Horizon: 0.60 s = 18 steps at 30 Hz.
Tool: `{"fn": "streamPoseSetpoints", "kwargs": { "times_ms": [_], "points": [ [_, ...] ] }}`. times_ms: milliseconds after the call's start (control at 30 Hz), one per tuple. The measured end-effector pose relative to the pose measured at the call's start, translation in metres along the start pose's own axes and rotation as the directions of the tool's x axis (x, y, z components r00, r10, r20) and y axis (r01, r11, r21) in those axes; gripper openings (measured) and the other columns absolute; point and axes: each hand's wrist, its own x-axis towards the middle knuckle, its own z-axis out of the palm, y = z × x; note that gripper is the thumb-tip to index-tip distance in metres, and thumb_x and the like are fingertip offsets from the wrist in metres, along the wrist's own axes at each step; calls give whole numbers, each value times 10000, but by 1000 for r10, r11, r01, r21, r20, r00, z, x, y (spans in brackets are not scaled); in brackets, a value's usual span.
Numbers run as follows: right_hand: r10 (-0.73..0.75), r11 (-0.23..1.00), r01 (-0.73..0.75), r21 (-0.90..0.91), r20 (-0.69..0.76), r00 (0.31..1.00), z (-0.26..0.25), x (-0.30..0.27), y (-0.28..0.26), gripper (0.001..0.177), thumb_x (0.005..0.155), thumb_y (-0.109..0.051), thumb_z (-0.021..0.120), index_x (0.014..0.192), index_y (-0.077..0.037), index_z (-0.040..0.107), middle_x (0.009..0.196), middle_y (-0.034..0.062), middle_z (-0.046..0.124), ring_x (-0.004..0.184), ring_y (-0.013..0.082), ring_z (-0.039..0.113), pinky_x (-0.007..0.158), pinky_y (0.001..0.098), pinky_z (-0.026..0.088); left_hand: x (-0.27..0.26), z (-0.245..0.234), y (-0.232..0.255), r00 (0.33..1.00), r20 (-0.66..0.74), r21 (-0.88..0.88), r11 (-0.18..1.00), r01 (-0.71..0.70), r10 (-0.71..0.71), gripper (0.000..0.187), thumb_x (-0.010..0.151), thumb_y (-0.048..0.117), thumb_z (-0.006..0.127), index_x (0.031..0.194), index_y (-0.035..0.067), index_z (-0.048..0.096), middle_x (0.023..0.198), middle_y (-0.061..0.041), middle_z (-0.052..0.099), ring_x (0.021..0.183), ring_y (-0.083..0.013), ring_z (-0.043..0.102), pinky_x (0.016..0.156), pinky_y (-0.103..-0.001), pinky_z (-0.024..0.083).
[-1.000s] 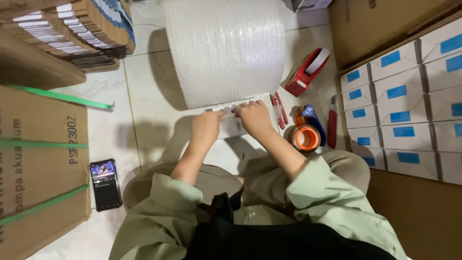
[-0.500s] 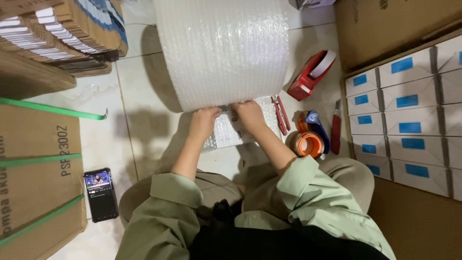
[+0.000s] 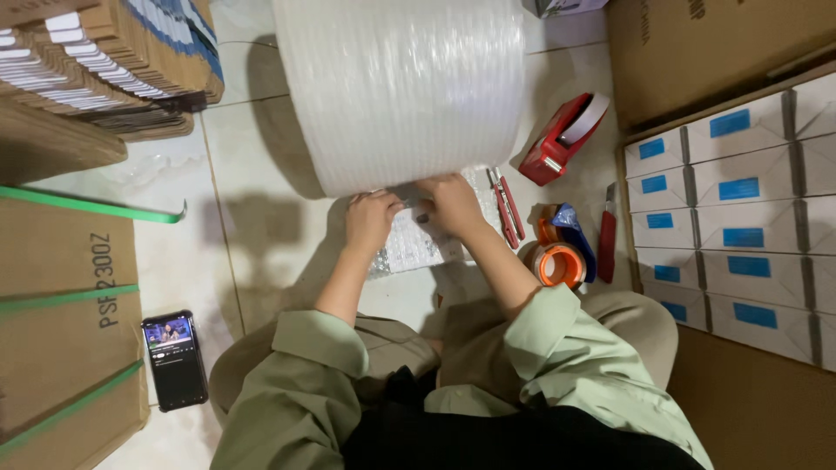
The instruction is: The person sits on the floor and wraps small white boxes with bubble wrap. They use a utility knife to cut the bubble wrap and a tape dispenser to secure the wrapping with orange tape. The wrapped packages are then placed into a larger cardboard box.
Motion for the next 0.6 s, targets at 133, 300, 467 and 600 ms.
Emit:
{"fn": "streamPoseSetpoints", "kwargs": {
  "times_ms": [133, 300, 467, 600],
  "points": [
    [-9, 980, 49, 194, -202, 979, -38, 3, -14, 754, 750, -52, 710, 1412, -232, 398, 1412, 196, 384, 1321, 400, 338, 1046, 568, 270, 1, -6, 1, 997, 60, -57, 998, -35, 38, 161, 888, 298, 585, 855, 181, 691, 793, -56, 665, 832, -305, 649, 826, -410, 461],
    [456, 886, -172, 431, -738, 498, -24, -21, 70, 396, 781, -40, 712, 1147, -95, 569, 1067, 148, 552, 1052, 358, 466, 949, 445, 337, 2, -7, -2, 997, 63, -49, 998, -49, 52, 157, 880, 306, 595, 848, 181, 685, 768, -53, 644, 814, -303, 641, 828, -411, 458],
    [691, 618, -572, 539, -720, 68, 66, -56, 198, 362, 795, -232, 719, 1122, -185, 571, 1015, 87, 543, 933, 304, 511, 882, 385, 383, 4, -4, -6, 994, 78, -59, 996, -66, 70, 137, 880, 307, 602, 845, 200, 680, 768, -30, 636, 818, -283, 644, 833, -399, 451],
    [809, 504, -598, 623, -584, 74, 54, -51, 206, 250, 818, -341, 703, 1007, -181, 663, 835, 107, 603, 814, 320, 623, 763, 387, 490, 4, -4, -8, 993, 95, -43, 997, -69, 73, 137, 878, 309, 604, 861, 199, 684, 773, -30, 640, 816, -277, 644, 846, -399, 449]
  ]
}}
